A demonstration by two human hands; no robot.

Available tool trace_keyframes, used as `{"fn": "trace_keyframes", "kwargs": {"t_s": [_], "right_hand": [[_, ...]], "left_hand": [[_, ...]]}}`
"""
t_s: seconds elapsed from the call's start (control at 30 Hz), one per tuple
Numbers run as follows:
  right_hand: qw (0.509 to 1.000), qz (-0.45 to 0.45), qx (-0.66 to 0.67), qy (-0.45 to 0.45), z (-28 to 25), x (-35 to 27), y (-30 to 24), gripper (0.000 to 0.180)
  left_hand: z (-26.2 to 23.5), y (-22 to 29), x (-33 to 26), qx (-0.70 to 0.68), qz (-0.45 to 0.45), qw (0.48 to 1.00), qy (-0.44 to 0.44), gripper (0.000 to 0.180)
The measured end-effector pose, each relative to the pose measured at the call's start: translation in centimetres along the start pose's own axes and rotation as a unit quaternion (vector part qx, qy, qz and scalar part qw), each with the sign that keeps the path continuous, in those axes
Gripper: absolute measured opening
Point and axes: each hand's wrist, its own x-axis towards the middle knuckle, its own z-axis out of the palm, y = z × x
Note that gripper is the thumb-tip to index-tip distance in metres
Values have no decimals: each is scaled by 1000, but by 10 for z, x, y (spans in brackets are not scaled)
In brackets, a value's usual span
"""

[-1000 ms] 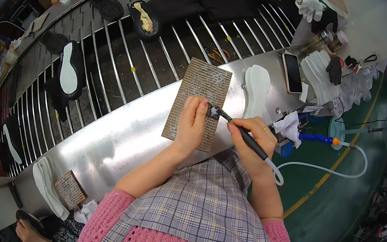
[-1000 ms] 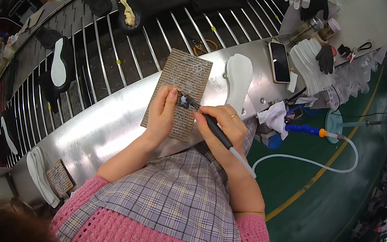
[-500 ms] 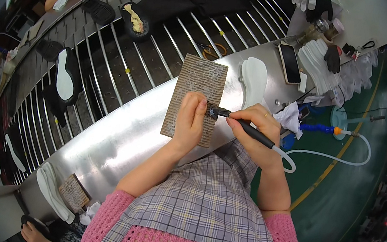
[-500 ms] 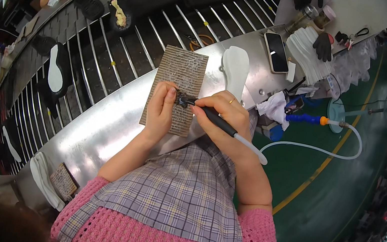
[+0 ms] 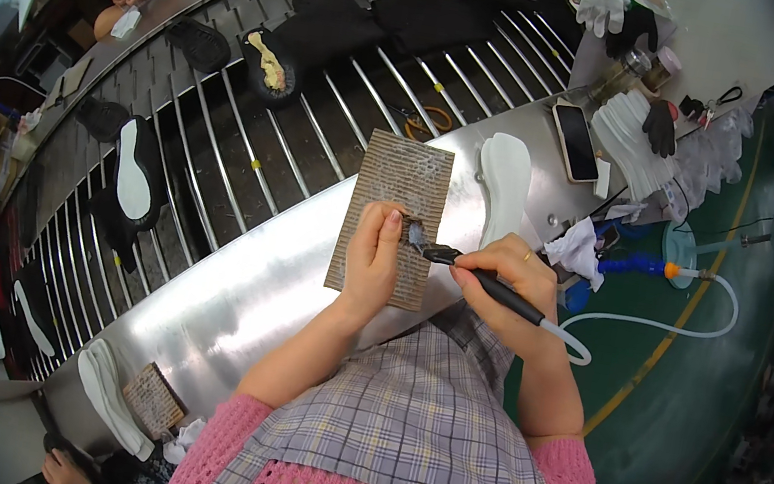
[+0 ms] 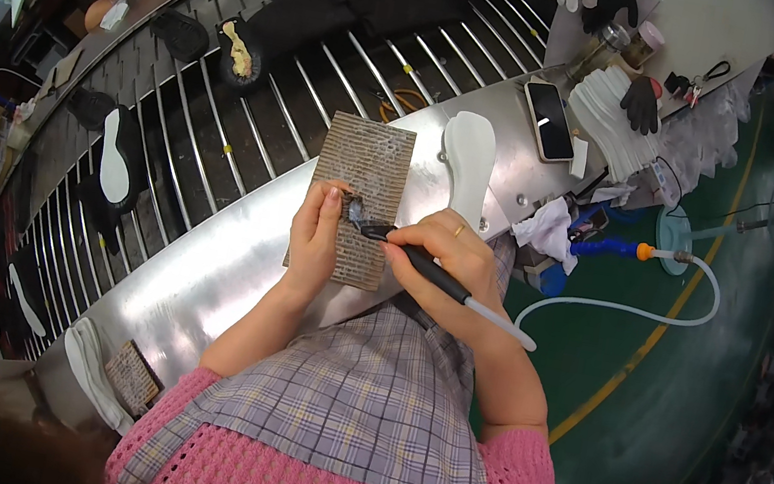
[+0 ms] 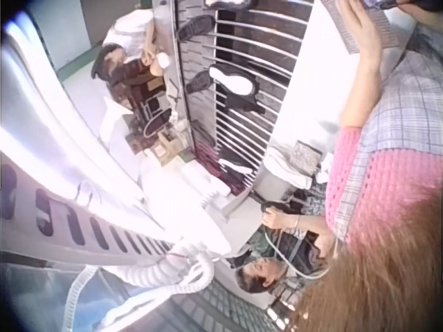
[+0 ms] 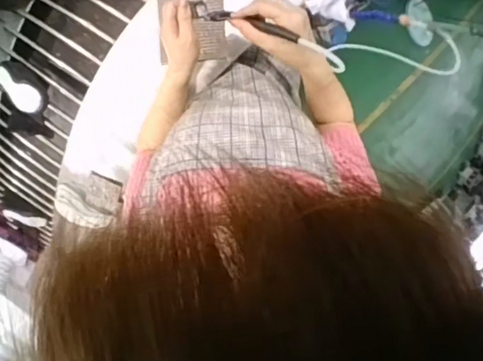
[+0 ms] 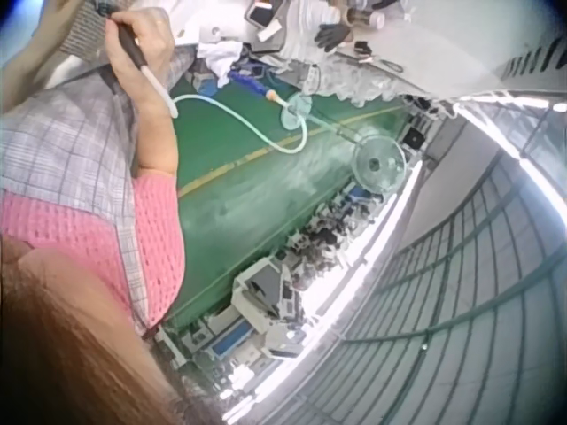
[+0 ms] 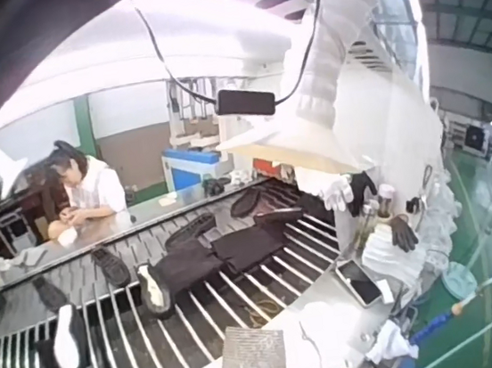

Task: The person uses a brush to apply a dark adhesive to a rectangular textured block. They then pick up a black boot and apply the adhesive to the sole and heel area of the boot using the same brush.

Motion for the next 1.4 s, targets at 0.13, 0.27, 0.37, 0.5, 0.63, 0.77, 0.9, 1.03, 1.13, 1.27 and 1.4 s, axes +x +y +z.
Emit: {"fn": "trace_keyframes", "kwargs": {"t_s": [0.13,0.27,0.37,0.5,0.63,0.77,0.9,1.03,1.13,1.27,1.4], "right_hand": [[997,-59,-29,29,3,2,0,15],[994,-93,-46,18,8,3,0,18],[993,-100,-55,-16,6,2,0,18],[993,-105,-39,-30,7,2,9,17],[999,-42,4,-26,-3,5,18,17],[999,16,29,5,-11,3,25,16],[998,25,48,32,-1,4,18,12],[1000,14,1,27,-1,6,27,10],[994,83,57,32,-7,6,30,5],[977,174,112,57,-5,5,32,10],[991,123,29,50,-2,15,28,10]], "left_hand": [[3,-7,1,-18,3,1000,14,26],[4,-7,0,-46,-50,998,13,28],[9,-5,-2,-199,-146,969,24,27],[13,8,1,-299,-217,928,43,26],[9,1,0,-325,-222,919,2,25],[10,-3,-1,-268,-227,936,-17,26],[10,-5,-1,-93,-109,990,-13,27],[14,-1,1,15,5,1000,15,24],[15,2,1,48,35,998,18,21],[19,3,1,74,54,996,1,19],[21,9,0,104,85,991,-15,18]]}}
